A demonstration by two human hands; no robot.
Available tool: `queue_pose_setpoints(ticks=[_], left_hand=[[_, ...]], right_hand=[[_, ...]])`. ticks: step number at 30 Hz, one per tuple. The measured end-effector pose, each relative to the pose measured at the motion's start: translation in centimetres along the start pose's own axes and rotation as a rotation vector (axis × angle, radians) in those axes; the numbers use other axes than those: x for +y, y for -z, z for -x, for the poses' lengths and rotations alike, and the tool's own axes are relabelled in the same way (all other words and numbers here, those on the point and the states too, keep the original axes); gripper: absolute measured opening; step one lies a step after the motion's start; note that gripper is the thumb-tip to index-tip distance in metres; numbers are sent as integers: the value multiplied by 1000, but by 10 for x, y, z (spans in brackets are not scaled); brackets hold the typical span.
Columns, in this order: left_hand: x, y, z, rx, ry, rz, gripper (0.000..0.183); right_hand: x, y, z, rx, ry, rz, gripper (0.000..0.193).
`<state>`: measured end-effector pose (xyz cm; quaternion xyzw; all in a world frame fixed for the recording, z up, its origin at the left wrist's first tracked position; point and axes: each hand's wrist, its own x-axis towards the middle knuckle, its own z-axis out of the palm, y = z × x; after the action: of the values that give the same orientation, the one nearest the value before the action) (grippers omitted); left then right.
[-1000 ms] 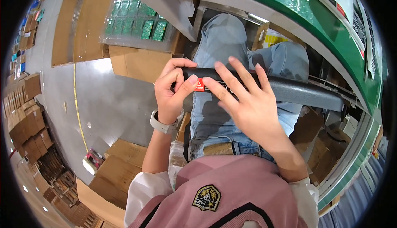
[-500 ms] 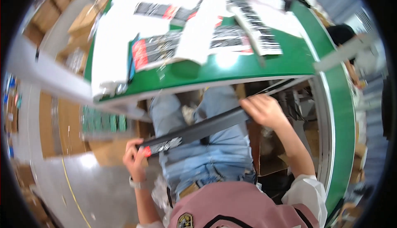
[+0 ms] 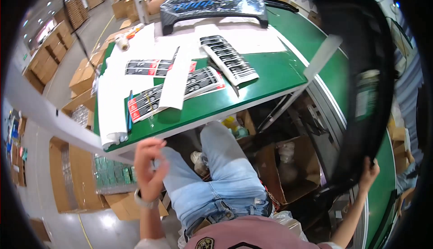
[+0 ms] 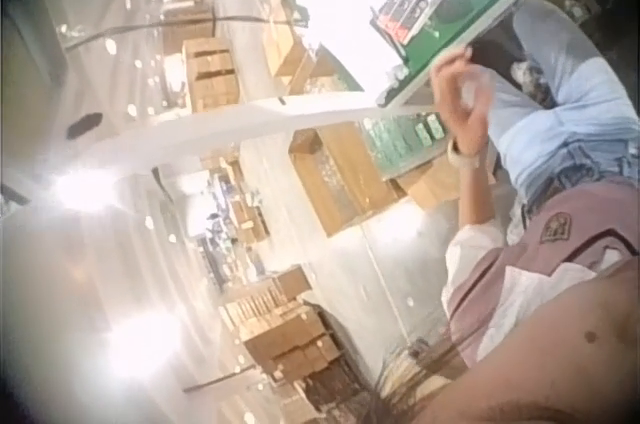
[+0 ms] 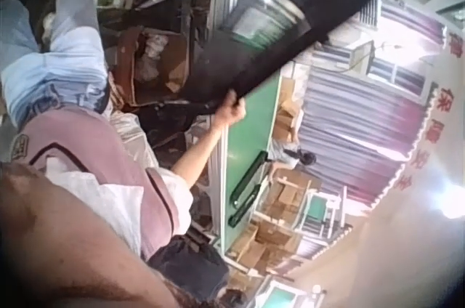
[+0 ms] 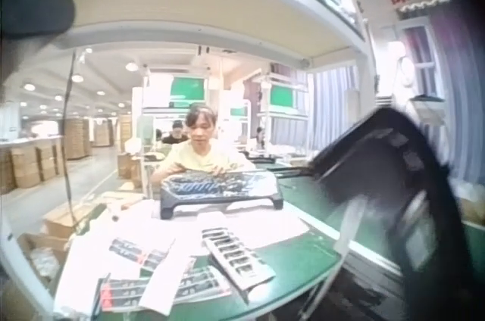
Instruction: Applying adhesive warning and informational labels to black plastic components on an assembly line.
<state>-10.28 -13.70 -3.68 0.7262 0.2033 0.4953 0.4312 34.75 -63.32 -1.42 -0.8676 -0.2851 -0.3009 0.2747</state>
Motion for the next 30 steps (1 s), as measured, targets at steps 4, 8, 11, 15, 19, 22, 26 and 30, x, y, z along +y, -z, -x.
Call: queue_pose_setpoints(ticks=[4, 8, 11, 15, 19, 22, 26, 30], left_hand=[[-1, -28, -57, -100, -166, -286, 16], [-23, -33, -110, 87, -283, -532, 18], [-62, -20, -145, 80, -92, -634, 28], [-91, -35, -182, -55, 288, -885, 51], [-96, -31, -195, -111, 347, -939, 45], [-108, -35, -198, 43, 115, -804, 32], [-69, -52, -204, 26, 46, -686, 22], [-28, -49, -170, 10, -60, -605, 16]], right_hand=[[48, 41, -14, -57, -506, -204, 39], [192, 12, -59, -33, -637, -266, 29], [278, -37, -92, 126, -827, -487, 21], [299, -71, -111, 135, -933, 249, 55], [192, -99, -152, 59, -807, 418, 49], [124, -113, -187, 341, 262, 613, 40], [-175, -192, -150, -42, 498, -402, 43], [-399, -212, -108, -30, 1015, -460, 34]])
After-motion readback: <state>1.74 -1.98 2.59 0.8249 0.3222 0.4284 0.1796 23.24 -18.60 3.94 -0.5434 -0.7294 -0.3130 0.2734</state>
